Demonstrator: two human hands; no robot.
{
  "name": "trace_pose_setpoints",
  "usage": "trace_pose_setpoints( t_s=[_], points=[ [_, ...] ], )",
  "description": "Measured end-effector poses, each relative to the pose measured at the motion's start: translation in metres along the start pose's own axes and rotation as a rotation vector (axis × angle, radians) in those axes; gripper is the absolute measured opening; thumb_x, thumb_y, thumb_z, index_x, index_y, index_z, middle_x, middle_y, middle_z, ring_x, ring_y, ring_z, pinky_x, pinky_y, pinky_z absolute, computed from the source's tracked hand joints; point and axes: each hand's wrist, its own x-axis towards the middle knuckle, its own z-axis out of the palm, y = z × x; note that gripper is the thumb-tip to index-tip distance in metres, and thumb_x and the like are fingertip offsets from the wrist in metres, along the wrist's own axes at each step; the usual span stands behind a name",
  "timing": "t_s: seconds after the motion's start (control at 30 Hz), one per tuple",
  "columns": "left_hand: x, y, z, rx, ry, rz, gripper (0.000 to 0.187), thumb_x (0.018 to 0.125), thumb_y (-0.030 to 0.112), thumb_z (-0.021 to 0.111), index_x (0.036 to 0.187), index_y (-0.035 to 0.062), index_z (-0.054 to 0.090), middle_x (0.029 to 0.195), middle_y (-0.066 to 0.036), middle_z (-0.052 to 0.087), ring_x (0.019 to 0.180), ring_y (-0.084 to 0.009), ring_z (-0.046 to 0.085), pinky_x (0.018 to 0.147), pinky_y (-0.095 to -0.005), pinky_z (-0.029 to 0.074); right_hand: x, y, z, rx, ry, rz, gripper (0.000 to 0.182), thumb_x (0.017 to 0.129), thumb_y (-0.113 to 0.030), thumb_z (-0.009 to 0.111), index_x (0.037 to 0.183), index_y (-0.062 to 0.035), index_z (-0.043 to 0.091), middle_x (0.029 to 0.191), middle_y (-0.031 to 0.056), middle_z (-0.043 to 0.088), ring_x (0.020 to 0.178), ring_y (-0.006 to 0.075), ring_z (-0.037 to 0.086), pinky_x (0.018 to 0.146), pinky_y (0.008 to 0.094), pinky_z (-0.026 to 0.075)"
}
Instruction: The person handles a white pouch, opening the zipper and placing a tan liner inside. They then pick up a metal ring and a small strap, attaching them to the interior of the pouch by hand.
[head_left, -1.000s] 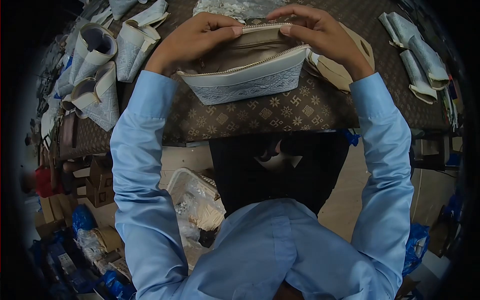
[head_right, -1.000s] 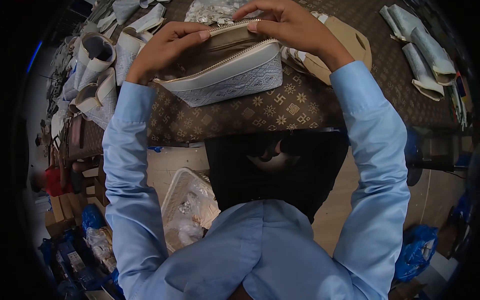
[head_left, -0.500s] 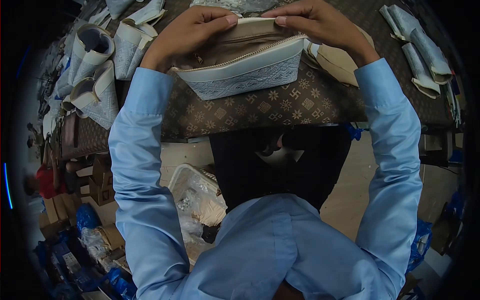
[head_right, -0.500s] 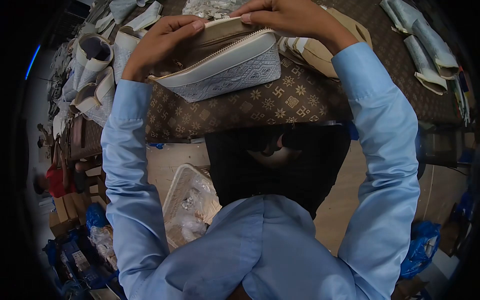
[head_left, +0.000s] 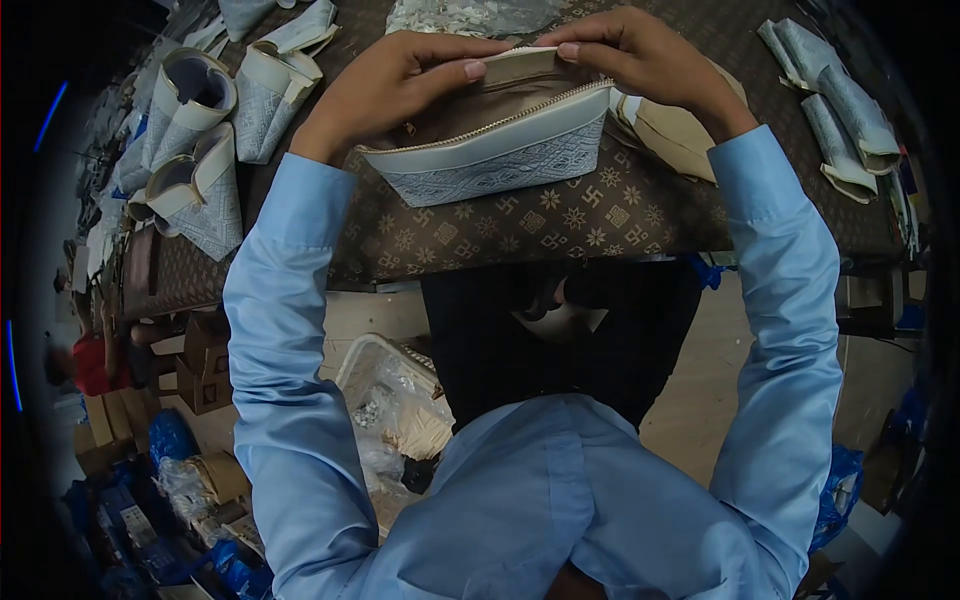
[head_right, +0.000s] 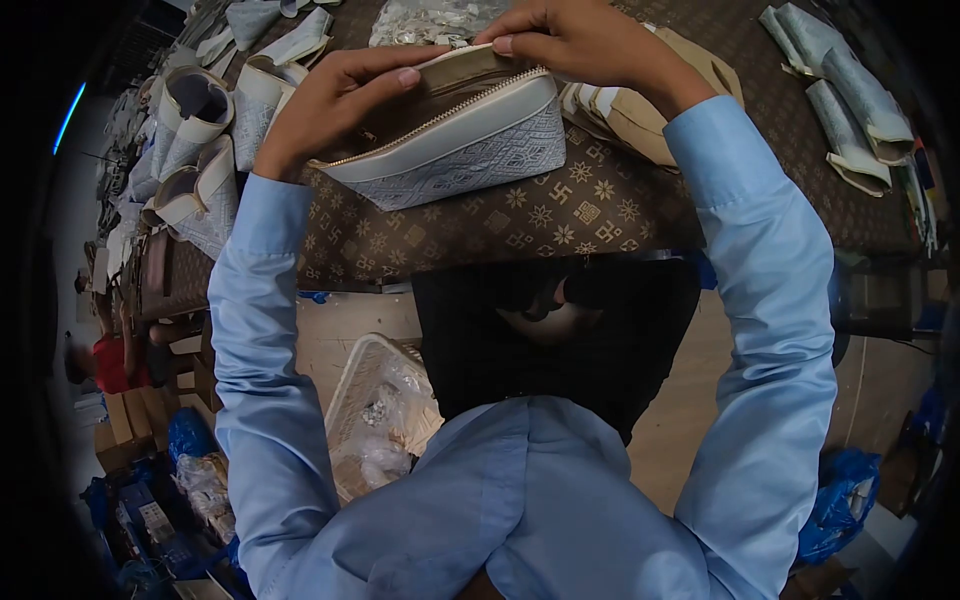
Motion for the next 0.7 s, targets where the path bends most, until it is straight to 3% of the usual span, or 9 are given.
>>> trace_pose_setpoints(
  t_s=[0.07,0.2,0.3,0.37,0.5,0.57,0.7],
  points=[
    [0.001,0.002,0.001,0.099,0.003,-0.107,0.028,0.091,0.025,0.056,0.115,0.0156,0.064,0.090,-0.009,0.069,0.078,-0.0152,0.065,0.072,-0.0283,0.053,0.001,-0.003,0.001,-0.023,-0.004,-0.023,0.025,0.090,-0.019,0.057,0.113,-0.0118,0.064,0.079,0.0057,0.067,0.070,0.0124,0.063,0.066,0.0283,0.050],
    [0.005,0.003,-0.002,0.057,0.001,-0.109,0.028,0.090,0.025,0.057,0.116,0.0158,0.064,0.090,-0.009,0.069,0.077,-0.0158,0.065,0.071,-0.0283,0.053,0.008,-0.006,0.000,-0.070,-0.005,-0.068,0.025,0.090,-0.019,0.057,0.112,-0.0116,0.064,0.081,0.0063,0.067,0.072,0.0131,0.063,0.067,0.0290,0.051],
    [0.007,0.001,-0.001,0.099,-0.016,-0.136,0.029,0.091,0.024,0.056,0.119,0.0148,0.061,0.092,-0.005,0.069,0.083,-0.0106,0.062,0.076,-0.0256,0.051,0.015,-0.012,0.001,-0.109,-0.002,-0.095,0.024,0.090,-0.018,0.057,0.112,-0.0114,0.065,0.082,0.0068,0.068,0.073,0.0137,0.064,0.068,0.0294,0.051],
    [0.006,-0.001,-0.001,0.071,0.024,-0.077,0.028,0.090,0.024,0.057,0.115,0.0144,0.064,0.090,-0.009,0.069,0.077,-0.0164,0.066,0.070,-0.0292,0.053,0.022,-0.019,0.007,-0.132,0.000,-0.115,0.024,0.090,-0.018,0.057,0.112,-0.0112,0.065,0.082,0.0071,0.068,0.073,0.0141,0.064,0.068,0.0297,0.052],
    [0.003,0.003,-0.003,0.210,0.033,-0.054,0.026,0.089,0.020,0.058,0.113,0.0118,0.064,0.091,-0.009,0.069,0.080,-0.0211,0.066,0.071,-0.0314,0.052,0.023,-0.029,0.003,-0.144,-0.015,-0.078,0.024,0.089,-0.018,0.057,0.110,-0.0106,0.066,0.089,0.0092,0.068,0.080,0.0177,0.065,0.073,0.0321,0.053],
    [-0.003,0.001,-0.004,0.463,0.261,0.340,0.025,0.087,0.017,0.059,0.110,0.0096,0.065,0.093,-0.011,0.067,0.083,-0.0260,0.065,0.073,-0.0334,0.052,0.024,-0.034,0.003,-0.127,-0.028,-0.020,0.023,0.089,-0.017,0.056,0.108,-0.0100,0.066,0.095,0.0109,0.068,0.086,0.0209,0.066,0.078,0.0342,0.053],
    [-0.014,0.011,-0.003,0.518,0.202,0.291,0.023,0.086,0.015,0.060,0.108,0.0083,0.065,0.098,-0.014,0.065,0.087,-0.0284,0.064,0.074,-0.0345,0.051,0.023,-0.029,0.003,-0.070,-0.034,-0.003,0.023,0.089,-0.017,0.057,0.108,-0.0087,0.066,0.093,0.0103,0.068,0.085,0.0196,0.066,0.076,0.0329,0.053]
  ],
)
